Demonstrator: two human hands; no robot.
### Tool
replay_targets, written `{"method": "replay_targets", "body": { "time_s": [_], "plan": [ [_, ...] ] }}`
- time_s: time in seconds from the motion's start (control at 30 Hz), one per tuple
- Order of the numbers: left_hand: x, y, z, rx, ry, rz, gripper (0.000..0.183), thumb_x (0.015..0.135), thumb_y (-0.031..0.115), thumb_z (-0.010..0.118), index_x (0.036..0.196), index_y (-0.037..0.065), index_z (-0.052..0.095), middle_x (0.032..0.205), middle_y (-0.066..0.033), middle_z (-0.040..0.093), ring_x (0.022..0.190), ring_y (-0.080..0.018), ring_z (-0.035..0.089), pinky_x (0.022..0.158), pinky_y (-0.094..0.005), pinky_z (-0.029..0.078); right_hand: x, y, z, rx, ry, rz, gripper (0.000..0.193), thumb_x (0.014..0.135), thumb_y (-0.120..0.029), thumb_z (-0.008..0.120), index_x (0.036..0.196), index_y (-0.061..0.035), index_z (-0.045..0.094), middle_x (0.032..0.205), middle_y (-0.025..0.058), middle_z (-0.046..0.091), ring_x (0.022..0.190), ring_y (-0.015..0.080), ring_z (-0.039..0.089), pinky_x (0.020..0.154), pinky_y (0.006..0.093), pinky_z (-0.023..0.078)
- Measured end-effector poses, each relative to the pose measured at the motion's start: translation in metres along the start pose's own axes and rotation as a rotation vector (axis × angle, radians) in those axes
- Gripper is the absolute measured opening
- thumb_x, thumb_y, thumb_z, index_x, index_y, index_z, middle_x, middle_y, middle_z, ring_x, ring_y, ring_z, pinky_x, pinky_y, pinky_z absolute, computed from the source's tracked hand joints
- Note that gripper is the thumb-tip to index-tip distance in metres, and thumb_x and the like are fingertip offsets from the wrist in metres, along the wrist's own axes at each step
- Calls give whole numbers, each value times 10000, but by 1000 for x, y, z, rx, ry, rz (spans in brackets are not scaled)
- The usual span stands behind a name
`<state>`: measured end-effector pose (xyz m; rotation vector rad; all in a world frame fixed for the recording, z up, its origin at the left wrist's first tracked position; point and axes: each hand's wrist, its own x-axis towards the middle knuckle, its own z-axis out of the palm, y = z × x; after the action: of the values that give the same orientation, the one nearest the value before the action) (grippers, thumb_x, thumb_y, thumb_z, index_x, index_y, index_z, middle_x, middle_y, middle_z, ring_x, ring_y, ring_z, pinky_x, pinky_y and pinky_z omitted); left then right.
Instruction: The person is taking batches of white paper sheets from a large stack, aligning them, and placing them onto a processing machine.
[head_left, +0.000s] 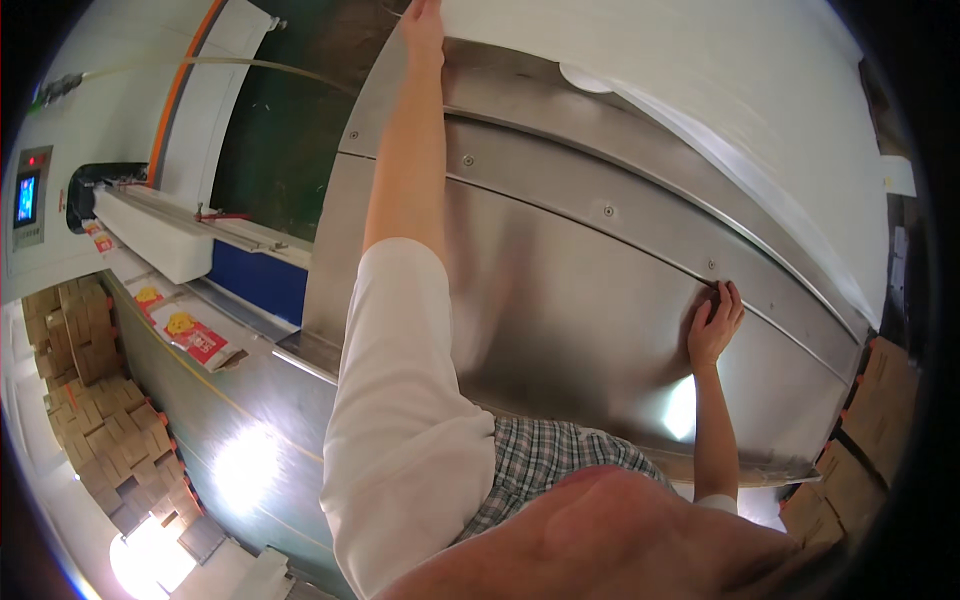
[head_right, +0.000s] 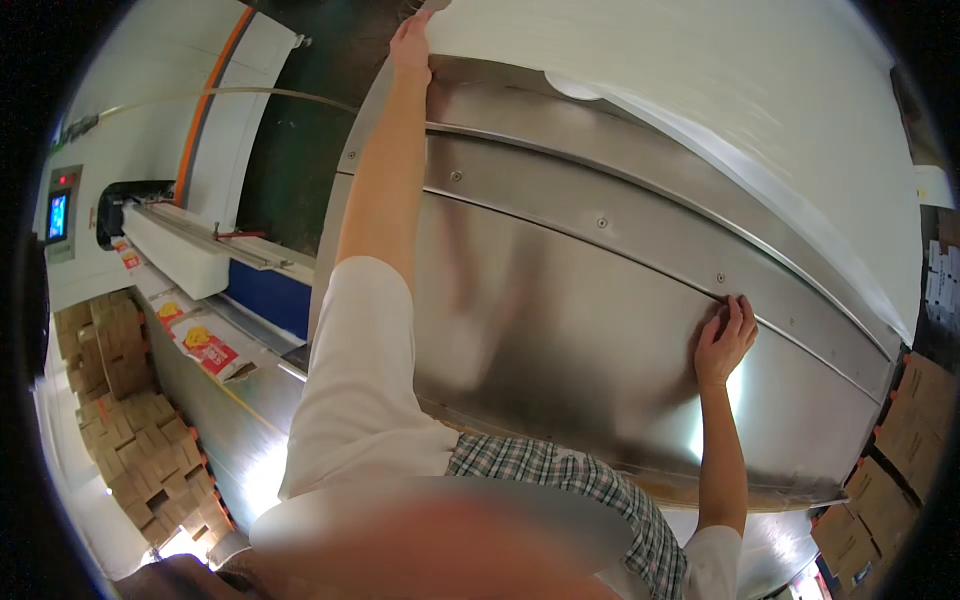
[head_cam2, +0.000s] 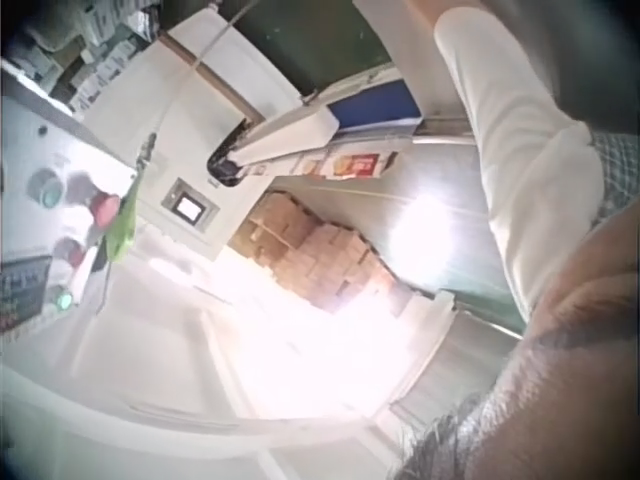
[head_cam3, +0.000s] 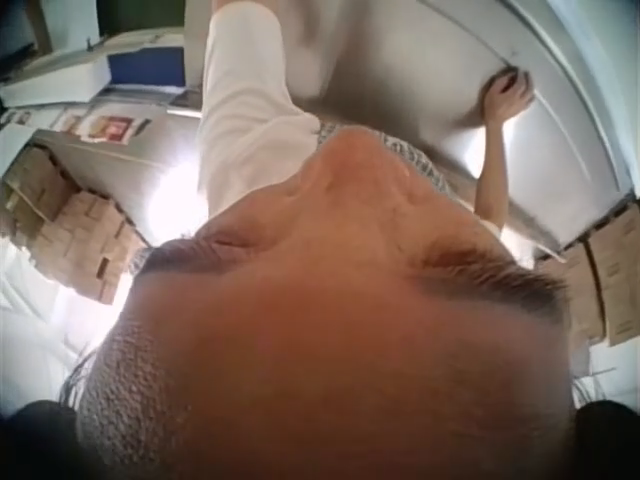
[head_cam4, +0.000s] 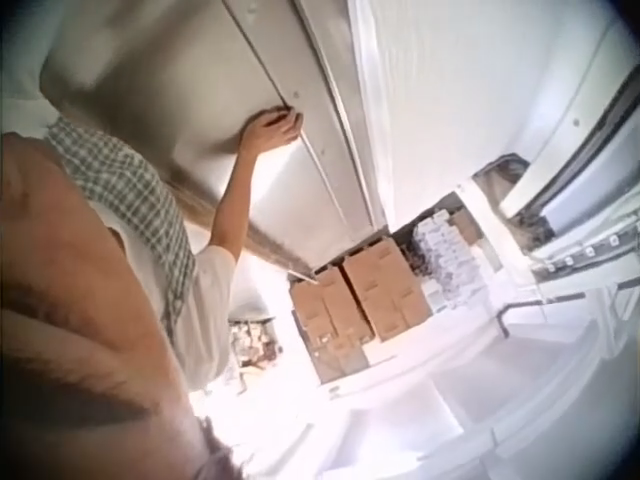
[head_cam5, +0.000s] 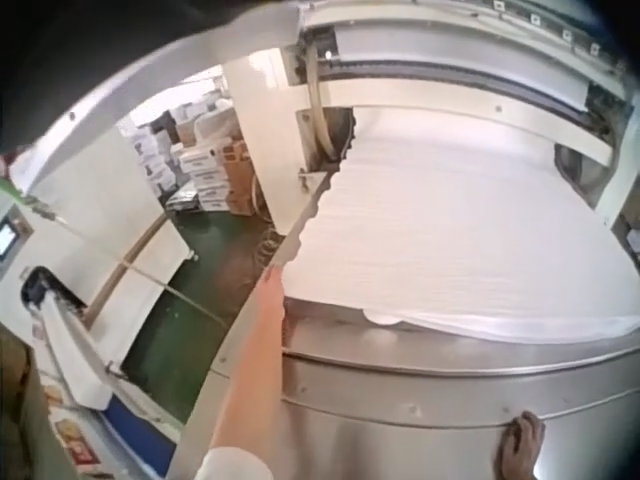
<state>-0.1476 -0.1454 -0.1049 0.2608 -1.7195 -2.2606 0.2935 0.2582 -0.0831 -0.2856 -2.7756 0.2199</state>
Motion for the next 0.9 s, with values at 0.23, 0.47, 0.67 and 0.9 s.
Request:
{"method": "replay_targets", "body": {
  "time_s": [0.23, 0.47, 0.67, 0.9],
  "plan": [
    [20, -10, -23, -15, -109, -100, 207, 793, 204, 571, 926, 48, 604, 829, -14, 591, 746, -111, 549, 595, -280, 438, 3, -9, 1, 26, -10, 10, 345, 780, -72, 487, 1122, -29, 500, 1187, 155, 461, 1057, 341, 427, 929, 415, 326],
    [-21, 25, -12, 10, -177, -122, 168, 801, 231, 542, 849, 78, 593, 803, 2, 564, 748, -109, 540, 575, -277, 424, -2, -2, 3, -3, 10, 9, 350, 777, -71, 489, 1124, -26, 498, 1179, 160, 474, 1057, 343, 433, 925, 416, 329],
    [-33, 37, -37, 76, -221, -117, 148, 766, 207, 586, 824, 71, 584, 771, -6, 564, 708, -125, 532, 610, -272, 423, 0, -5, 3, 28, 23, -28, 348, 767, -78, 494, 1112, -33, 500, 1175, 162, 468, 1055, 349, 429, 920, 428, 329],
    [-37, 93, 13, 1156, -617, 183, 562, 786, 525, 517, 1026, 24, 599, 945, -106, 623, 895, -239, 583, 772, -328, 441, -2, 1, -2, 4, 22, 17, 348, 765, -89, 506, 1110, -43, 501, 1169, 165, 468, 1057, 349, 425, 925, 429, 326]
  ]
}}
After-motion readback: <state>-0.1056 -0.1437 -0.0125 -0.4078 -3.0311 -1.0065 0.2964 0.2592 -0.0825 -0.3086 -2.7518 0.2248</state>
